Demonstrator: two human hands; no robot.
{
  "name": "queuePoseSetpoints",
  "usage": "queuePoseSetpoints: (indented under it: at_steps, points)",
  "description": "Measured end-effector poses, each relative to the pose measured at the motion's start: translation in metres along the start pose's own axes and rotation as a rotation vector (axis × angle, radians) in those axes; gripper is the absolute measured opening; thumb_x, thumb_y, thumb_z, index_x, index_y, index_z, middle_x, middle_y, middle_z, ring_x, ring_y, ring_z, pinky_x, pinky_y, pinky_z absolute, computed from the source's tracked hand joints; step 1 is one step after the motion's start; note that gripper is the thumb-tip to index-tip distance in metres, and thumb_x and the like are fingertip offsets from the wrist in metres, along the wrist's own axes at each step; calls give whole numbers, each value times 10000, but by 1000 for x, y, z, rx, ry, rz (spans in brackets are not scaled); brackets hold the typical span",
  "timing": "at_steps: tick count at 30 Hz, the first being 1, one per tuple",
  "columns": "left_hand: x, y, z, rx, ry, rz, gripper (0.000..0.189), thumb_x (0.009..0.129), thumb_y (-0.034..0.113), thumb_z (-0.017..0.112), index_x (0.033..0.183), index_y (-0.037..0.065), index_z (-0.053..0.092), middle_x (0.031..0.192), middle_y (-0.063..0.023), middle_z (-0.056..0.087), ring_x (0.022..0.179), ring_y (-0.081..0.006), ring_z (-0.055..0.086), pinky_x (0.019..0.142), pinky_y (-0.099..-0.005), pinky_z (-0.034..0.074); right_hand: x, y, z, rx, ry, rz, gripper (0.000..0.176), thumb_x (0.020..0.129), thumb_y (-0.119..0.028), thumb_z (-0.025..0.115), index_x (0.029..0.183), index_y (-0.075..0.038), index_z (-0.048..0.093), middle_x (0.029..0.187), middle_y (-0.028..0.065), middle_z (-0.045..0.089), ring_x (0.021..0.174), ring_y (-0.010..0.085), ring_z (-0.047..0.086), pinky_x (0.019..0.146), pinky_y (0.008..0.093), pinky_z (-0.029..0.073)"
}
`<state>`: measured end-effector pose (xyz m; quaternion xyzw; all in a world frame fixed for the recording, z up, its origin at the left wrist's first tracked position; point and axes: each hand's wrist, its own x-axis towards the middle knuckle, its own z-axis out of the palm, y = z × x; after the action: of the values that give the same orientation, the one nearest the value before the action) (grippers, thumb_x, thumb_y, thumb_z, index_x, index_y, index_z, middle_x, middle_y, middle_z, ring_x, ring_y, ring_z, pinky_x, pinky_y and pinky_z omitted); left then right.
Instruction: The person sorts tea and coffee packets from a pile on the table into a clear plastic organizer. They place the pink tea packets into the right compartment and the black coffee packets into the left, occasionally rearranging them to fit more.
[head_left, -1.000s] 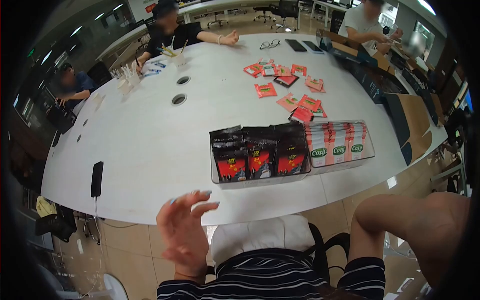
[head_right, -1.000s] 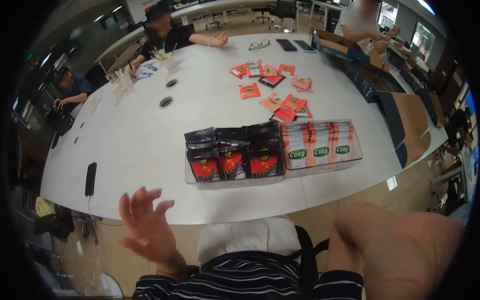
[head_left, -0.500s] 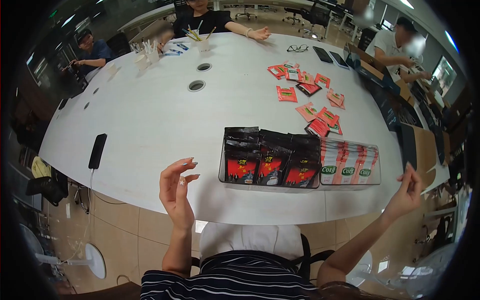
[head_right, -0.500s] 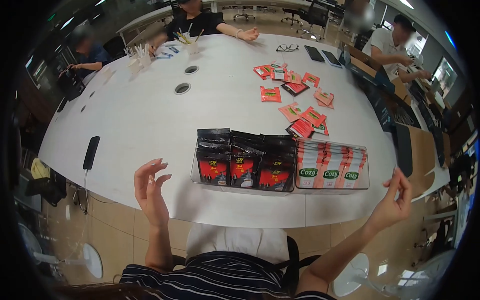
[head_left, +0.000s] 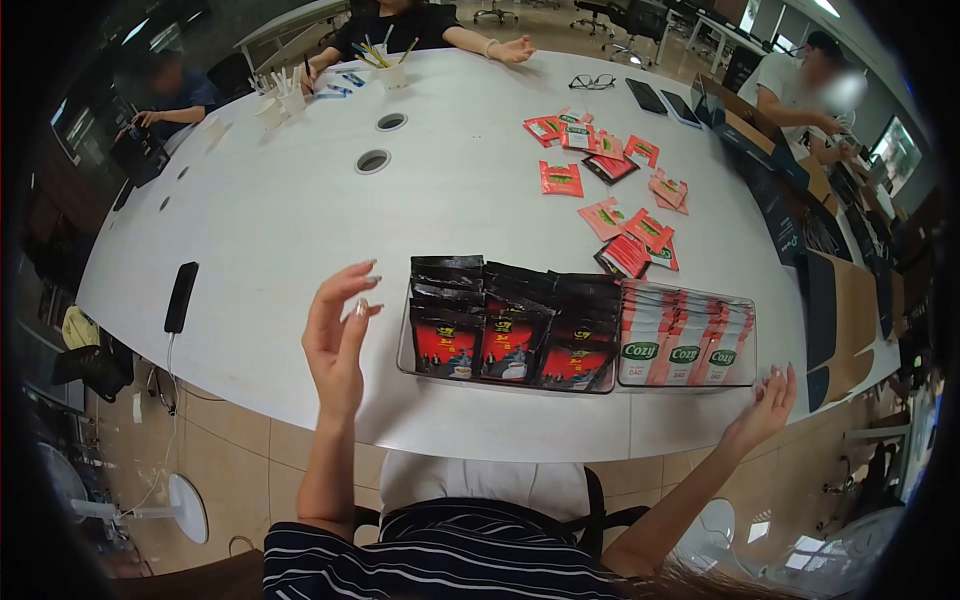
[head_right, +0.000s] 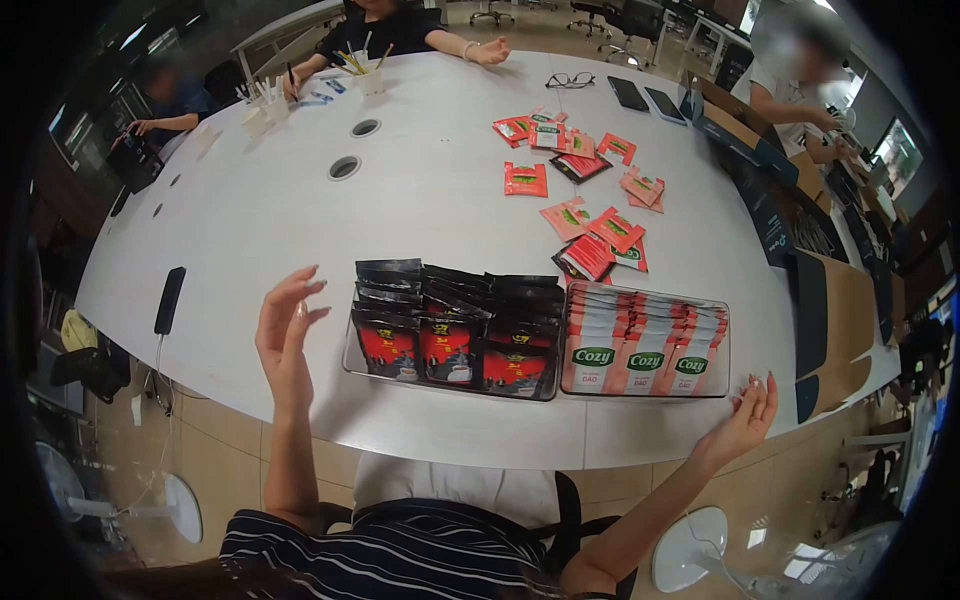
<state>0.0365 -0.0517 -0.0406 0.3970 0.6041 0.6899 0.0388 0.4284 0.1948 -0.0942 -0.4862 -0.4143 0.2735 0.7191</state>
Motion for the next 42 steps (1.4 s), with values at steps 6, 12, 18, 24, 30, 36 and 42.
queuePoseSetpoints:
  at_steps: [6,12,18,24,30,36,42]
  points:
    - [57,19,15,209,-363,24,248,899,118,490,1120,25,553,1222,-136,542,1105,-204,527,900,-374,445,16,27,-26,233,15,102,203,946,-156,506,1079,-7,541,862,14,557,760,65,486,693,198,406]
    - [131,-7,62,322,-747,31,256,885,190,561,1088,37,590,1130,-85,603,1048,-187,567,907,-376,444,6,8,-11,179,-35,48,230,944,-129,503,1137,-5,511,879,24,555,751,61,473,683,193,402]
    - [193,-63,134,560,-1001,215,325,815,231,653,1074,38,619,1044,-115,646,977,-229,618,877,-354,467,7,10,-12,117,-53,72,236,922,-117,532,1141,-30,528,931,4,561,777,47,478,690,186,398]
    - [221,-124,199,786,-1152,480,470,733,263,699,1135,42,594,1010,-155,644,949,-279,617,824,-364,480,10,15,-16,110,-108,99,236,914,-119,542,1136,-39,537,946,-10,563,766,38,487,676,181,401]
    - [209,-119,240,1121,-1141,612,227,691,216,643,824,32,625,796,-141,640,770,-313,632,670,-436,497,8,8,-12,129,-109,121,217,923,-104,511,1126,-31,538,998,22,578,761,39,491,683,191,406]
    - [241,-110,256,1236,-957,652,252,733,138,572,968,87,648,821,-144,647,782,-313,634,682,-414,503,5,3,-9,124,-101,111,201,925,-107,502,1101,-20,546,1014,47,580,765,55,493,682,207,400]
    - [285,-137,259,1206,-673,441,344,817,147,497,1149,112,580,961,-165,646,884,-322,625,745,-425,496,5,4,-11,107,-133,121,211,924,-128,514,1109,-34,550,1011,27,573,787,57,498,708,201,403]
